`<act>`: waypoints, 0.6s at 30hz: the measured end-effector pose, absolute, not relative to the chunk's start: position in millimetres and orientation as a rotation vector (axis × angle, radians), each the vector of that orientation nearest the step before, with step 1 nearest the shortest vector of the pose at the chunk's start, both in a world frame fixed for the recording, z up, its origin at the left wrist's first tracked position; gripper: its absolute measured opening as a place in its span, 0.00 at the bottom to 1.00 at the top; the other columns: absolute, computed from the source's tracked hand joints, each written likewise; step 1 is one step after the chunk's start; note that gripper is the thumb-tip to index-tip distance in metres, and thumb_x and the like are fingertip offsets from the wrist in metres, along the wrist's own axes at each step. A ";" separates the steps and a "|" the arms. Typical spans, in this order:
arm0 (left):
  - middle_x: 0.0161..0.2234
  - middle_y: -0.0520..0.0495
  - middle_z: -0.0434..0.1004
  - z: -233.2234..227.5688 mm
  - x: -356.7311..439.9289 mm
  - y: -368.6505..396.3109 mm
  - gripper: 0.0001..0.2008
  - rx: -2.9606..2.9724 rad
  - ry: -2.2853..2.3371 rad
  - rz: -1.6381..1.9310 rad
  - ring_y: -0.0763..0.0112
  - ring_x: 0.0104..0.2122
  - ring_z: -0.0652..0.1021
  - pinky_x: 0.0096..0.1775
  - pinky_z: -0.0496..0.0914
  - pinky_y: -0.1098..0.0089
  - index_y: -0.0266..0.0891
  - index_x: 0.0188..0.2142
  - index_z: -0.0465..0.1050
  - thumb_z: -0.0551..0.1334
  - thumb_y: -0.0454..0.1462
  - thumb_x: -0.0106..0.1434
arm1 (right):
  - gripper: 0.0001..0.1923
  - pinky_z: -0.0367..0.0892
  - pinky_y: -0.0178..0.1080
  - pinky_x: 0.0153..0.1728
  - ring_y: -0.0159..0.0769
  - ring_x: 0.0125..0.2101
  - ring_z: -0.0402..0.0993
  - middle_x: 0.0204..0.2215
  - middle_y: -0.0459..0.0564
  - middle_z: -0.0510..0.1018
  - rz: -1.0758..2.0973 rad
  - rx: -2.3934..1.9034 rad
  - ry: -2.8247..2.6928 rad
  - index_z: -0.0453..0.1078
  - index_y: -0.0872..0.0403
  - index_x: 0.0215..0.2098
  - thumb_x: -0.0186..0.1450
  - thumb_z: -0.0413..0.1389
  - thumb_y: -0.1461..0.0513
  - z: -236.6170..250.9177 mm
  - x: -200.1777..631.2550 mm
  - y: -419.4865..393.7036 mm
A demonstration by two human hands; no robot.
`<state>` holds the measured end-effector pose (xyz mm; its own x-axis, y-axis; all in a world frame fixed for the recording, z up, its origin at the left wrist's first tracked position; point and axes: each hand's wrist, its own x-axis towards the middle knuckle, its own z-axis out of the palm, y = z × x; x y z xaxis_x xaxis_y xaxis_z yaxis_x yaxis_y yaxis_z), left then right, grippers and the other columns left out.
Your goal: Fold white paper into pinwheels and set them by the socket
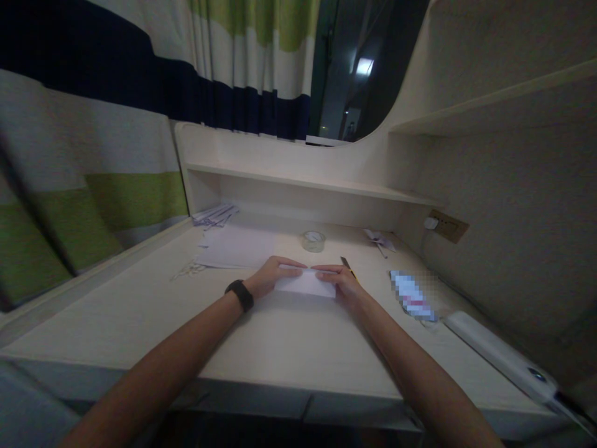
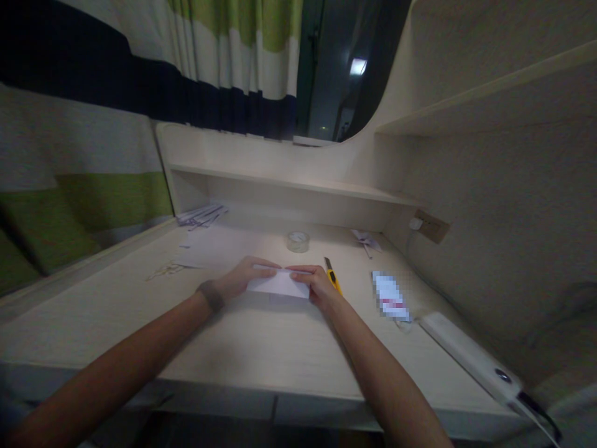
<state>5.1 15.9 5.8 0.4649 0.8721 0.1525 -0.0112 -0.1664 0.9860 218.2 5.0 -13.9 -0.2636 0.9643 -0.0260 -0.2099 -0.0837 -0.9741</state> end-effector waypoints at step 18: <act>0.37 0.37 0.79 4.7 -4.8 28.7 0.18 1.361 0.693 0.857 0.66 0.32 0.76 0.35 0.67 0.67 0.31 0.39 0.78 0.70 0.37 0.47 | 0.15 0.63 0.33 0.28 0.31 0.26 0.72 0.27 0.50 0.80 1.375 -0.964 -1.259 0.79 0.55 0.31 0.43 0.67 0.64 -5.3 235.7 10.7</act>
<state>-4.8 28.7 4.7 0.5332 0.8440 0.0589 -0.1188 0.0057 0.9929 235.7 10.7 -5.3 -0.1870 0.9802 0.0653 -0.1511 0.0369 -0.9878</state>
